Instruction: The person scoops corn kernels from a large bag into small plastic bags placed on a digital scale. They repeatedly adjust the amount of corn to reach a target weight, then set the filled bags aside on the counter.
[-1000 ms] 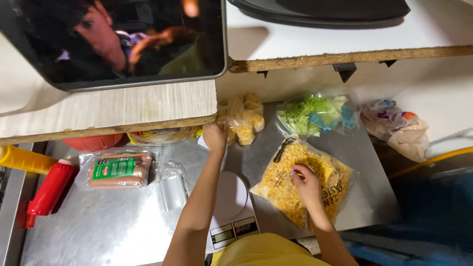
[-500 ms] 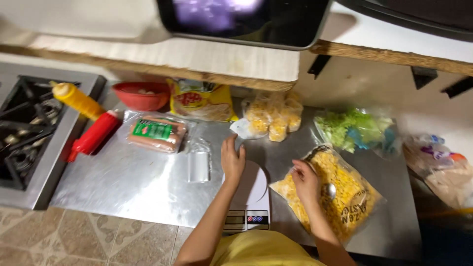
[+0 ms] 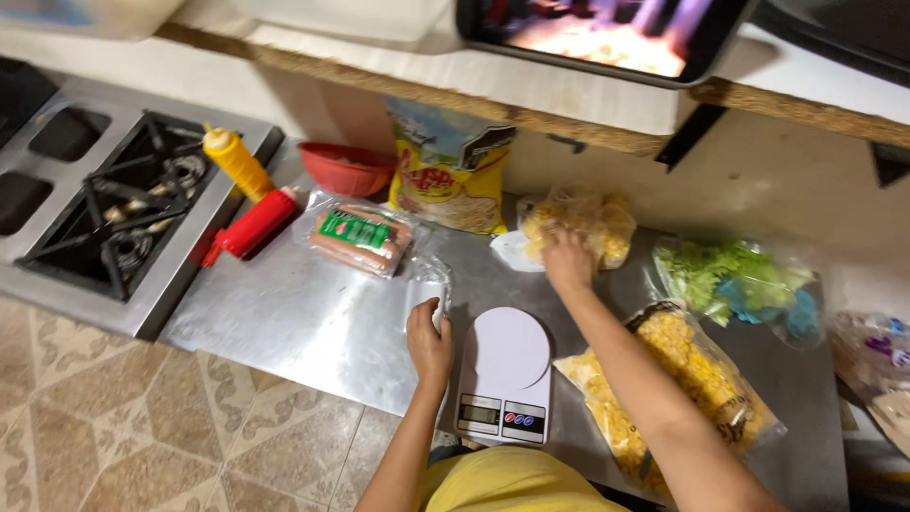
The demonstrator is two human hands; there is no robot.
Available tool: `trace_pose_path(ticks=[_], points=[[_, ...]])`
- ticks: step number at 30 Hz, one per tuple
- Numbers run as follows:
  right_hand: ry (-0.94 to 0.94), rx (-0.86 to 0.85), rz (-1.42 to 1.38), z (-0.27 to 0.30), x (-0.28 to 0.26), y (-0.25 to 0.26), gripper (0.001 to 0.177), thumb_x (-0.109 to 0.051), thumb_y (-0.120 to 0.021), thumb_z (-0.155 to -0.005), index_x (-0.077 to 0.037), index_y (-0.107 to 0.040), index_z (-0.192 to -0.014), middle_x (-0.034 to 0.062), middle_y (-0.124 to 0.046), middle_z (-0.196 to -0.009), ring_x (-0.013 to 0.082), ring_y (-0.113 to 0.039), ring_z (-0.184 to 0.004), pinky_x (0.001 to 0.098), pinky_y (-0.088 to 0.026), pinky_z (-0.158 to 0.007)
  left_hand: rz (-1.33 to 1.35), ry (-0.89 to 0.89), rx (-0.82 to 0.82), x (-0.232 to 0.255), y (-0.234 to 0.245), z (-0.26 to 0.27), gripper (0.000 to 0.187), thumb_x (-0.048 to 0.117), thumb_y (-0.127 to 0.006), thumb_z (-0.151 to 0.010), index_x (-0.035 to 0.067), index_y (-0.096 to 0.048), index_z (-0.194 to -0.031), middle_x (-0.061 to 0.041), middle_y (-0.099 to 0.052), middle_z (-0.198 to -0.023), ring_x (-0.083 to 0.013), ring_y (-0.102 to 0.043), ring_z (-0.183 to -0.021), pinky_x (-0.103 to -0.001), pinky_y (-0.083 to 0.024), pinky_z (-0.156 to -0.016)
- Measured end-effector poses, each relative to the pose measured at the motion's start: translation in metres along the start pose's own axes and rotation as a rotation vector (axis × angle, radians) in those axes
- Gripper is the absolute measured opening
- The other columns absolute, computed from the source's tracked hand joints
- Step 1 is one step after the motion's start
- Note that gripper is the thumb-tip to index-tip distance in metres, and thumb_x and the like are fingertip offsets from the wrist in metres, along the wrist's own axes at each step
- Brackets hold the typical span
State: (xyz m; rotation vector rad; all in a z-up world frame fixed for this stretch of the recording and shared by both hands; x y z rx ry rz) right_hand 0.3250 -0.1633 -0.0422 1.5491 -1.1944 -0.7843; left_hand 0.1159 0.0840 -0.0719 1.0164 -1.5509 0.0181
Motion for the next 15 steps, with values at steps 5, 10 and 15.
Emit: trace_pose_path(ticks=[5,10,15], points=[[-0.136,-0.146,-0.024,-0.024,0.017,-0.05,0.049,-0.039,-0.071,-0.092,-0.028,-0.063,-0.14,0.0044,-0.061,-0.124,0.0302,-0.058,-0.117,0.0481,-0.06,-0.084,-0.083,0.026,0.051,-0.027,0.011,0.0,0.032,0.011,-0.069,-0.085,0.015,-0.066,-0.117,-0.007,-0.065,-0.104,-0.0294,-0.065,-0.104,-0.041,-0.052,-0.094],[-0.235,-0.199,-0.024,-0.015,0.011,-0.037,0.056,-0.038,-0.072,-0.09,-0.035,-0.058,-0.144,0.004,-0.054,-0.138,0.0325,-0.047,-0.131,0.0551,-0.048,-0.099,-0.351,0.054,0.012,-0.035,0.02,-0.005,0.038,0.024,-0.072,-0.085,0.019,-0.063,-0.122,-0.006,-0.061,-0.117,-0.0297,-0.057,-0.117,-0.043,-0.051,-0.092],[-0.021,0.446,-0.318,0.022,-0.045,0.058,0.034,-0.011,-0.078,-0.083,-0.015,-0.076,-0.117,0.0214,-0.054,-0.134,0.0497,-0.045,-0.135,0.0544,-0.044,-0.109,-0.558,0.094,-0.096,-0.049,0.004,-0.02,0.069,0.041,-0.081,-0.079,0.013,-0.057,-0.137,-0.01,-0.058,-0.127,-0.0321,-0.056,-0.12,-0.046,-0.056,-0.085]])
Point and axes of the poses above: each hand's wrist, its own z-axis away from the middle knuckle, its own y-axis out of the back of the hand, x = y × z, the point moved 7 cm from there along -z, towards the middle knuckle
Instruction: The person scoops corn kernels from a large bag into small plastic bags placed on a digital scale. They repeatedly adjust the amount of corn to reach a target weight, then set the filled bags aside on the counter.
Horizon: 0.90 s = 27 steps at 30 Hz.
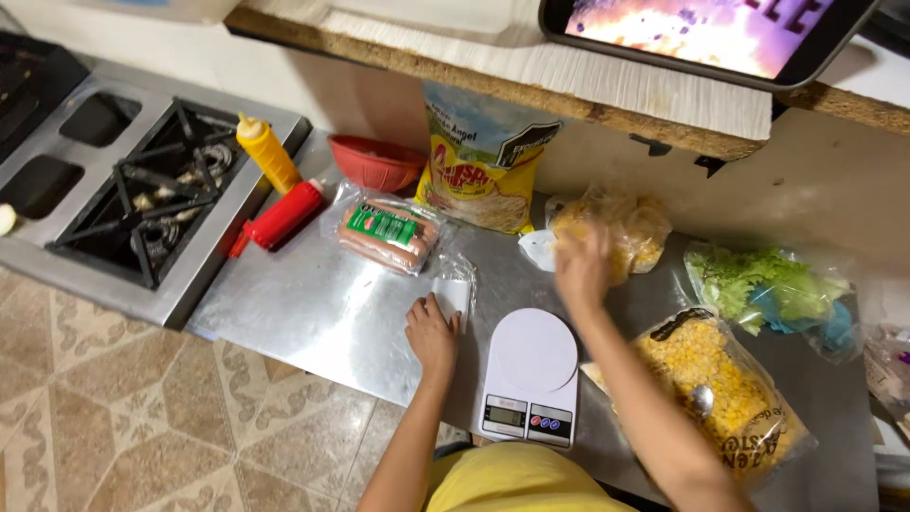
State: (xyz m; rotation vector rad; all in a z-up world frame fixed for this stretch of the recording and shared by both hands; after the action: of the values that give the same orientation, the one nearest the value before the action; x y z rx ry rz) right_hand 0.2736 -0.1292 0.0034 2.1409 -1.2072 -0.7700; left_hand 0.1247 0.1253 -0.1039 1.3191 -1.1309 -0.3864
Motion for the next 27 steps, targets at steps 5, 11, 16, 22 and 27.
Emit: trace_pose_path(ticks=[5,11,16,22,27], points=[[-0.078,-0.147,-0.369,0.046,-0.071,0.004,0.025,-0.011,-0.071,-0.088,-0.014,-0.075,-0.113,0.0173,-0.059,-0.131,0.0409,-0.055,-0.13,0.0482,-0.048,-0.106,-0.101,-0.047,-0.093,-0.015,-0.034,-0.028,0.056,0.034,-0.086,-0.075,0.015,-0.058,-0.12,-0.006,-0.061,-0.107,-0.03,-0.066,-0.101,-0.042,-0.062,-0.078],[-0.215,-0.255,-0.506,0.091,-0.089,-0.001,0.022,-0.015,-0.073,-0.088,-0.017,-0.076,-0.109,0.0093,-0.061,-0.13,0.0311,-0.064,-0.121,0.0422,-0.053,-0.1,0.016,0.028,-0.196,-0.038,-0.039,-0.047,0.013,0.029,-0.073,-0.089,0.022,-0.066,-0.097,-0.004,-0.069,-0.085,-0.0333,-0.075,-0.083,-0.047,-0.062,-0.073],[-0.257,-0.275,-0.496,0.098,-0.078,0.003,0.022,-0.016,-0.074,-0.086,-0.018,-0.077,-0.108,0.0066,-0.061,-0.129,0.0272,-0.066,-0.119,0.0401,-0.054,-0.099,0.024,0.076,-0.151,-0.03,-0.006,-0.054,0.013,0.033,-0.063,-0.093,0.031,-0.075,-0.089,-0.006,-0.073,-0.073,-0.0359,-0.076,-0.076,-0.047,-0.062,-0.069],[-0.287,-0.356,-0.54,0.09,-0.08,0.017,0.026,-0.016,-0.075,-0.086,-0.017,-0.077,-0.112,0.0081,-0.06,-0.131,0.0289,-0.065,-0.121,0.0413,-0.054,-0.1,0.25,-0.032,0.349,0.008,0.089,-0.046,0.006,0.02,-0.07,-0.09,0.017,-0.074,-0.087,-0.009,-0.069,-0.07,-0.0322,-0.071,-0.07,-0.043,-0.054,-0.066],[-0.304,-0.27,-0.681,0.059,-0.083,0.064,0.037,-0.008,-0.074,-0.085,-0.016,-0.074,-0.122,0.0127,-0.065,-0.125,0.036,-0.072,-0.102,0.0442,-0.06,-0.086,0.801,-0.036,0.124,0.048,0.099,-0.01,0.018,0.01,-0.067,-0.095,0.002,-0.068,-0.079,-0.023,-0.065,-0.068,-0.0434,-0.065,-0.07,-0.047,-0.05,-0.068]])
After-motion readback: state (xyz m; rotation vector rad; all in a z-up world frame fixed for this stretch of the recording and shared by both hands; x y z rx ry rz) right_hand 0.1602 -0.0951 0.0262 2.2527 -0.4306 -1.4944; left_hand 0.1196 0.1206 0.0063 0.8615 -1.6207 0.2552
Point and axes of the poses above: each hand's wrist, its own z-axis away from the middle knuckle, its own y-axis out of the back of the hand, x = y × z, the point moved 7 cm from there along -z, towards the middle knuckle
